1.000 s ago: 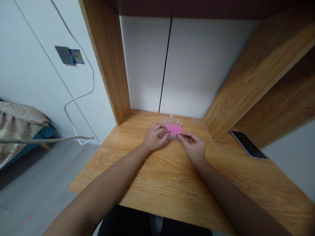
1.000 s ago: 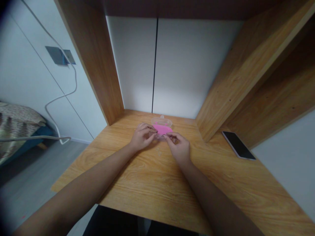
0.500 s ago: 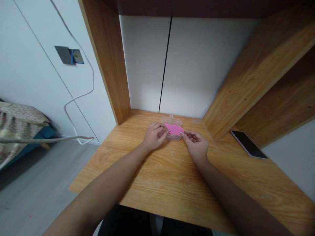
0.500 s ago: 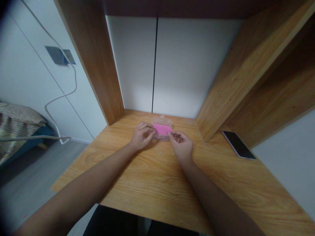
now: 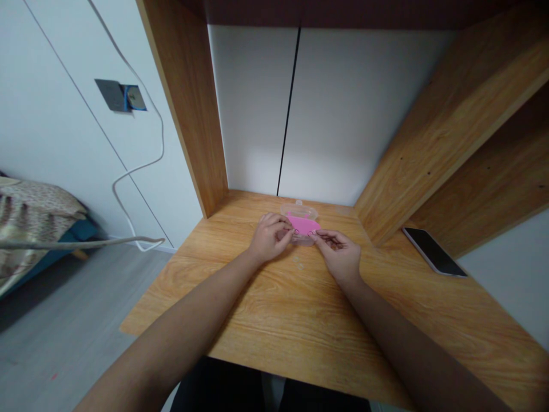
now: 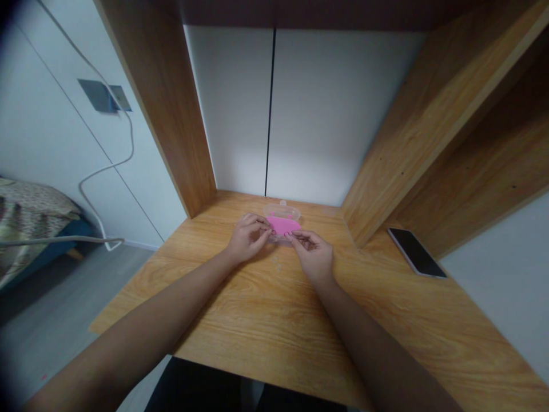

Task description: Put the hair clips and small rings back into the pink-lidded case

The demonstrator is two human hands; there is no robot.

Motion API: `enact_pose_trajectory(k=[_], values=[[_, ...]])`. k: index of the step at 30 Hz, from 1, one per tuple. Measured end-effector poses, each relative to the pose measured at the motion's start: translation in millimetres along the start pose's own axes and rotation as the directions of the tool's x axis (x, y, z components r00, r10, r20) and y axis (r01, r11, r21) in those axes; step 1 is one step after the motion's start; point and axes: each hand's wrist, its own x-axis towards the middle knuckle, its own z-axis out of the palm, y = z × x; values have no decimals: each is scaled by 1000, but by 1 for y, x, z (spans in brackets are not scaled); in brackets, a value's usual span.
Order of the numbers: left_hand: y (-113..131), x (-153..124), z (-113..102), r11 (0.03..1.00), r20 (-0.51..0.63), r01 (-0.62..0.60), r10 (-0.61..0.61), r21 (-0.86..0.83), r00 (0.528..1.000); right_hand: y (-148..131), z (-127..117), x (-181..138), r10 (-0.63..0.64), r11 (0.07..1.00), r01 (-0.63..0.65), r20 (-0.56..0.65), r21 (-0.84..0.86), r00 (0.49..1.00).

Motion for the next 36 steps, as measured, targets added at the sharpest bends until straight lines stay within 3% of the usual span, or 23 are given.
enact_pose_trajectory(k=[8,15,26,36], values=[[1,-1,1,998,19,-61,61,-2,998,-8,0,-4,-92,991,99,85,-94,992],[8,-1,-1,990,136,-134,127,40,982,-6,-2,-4,-179,970,205,187,-133,966],[11,-1,-3,985,170,-167,158,41,973,-10,-5,-1,-271,934,322,278,-158,921],[10,-2,-2,974,196,-222,211,37,958,-13,-5,-1,-255,934,313,290,-175,923]])
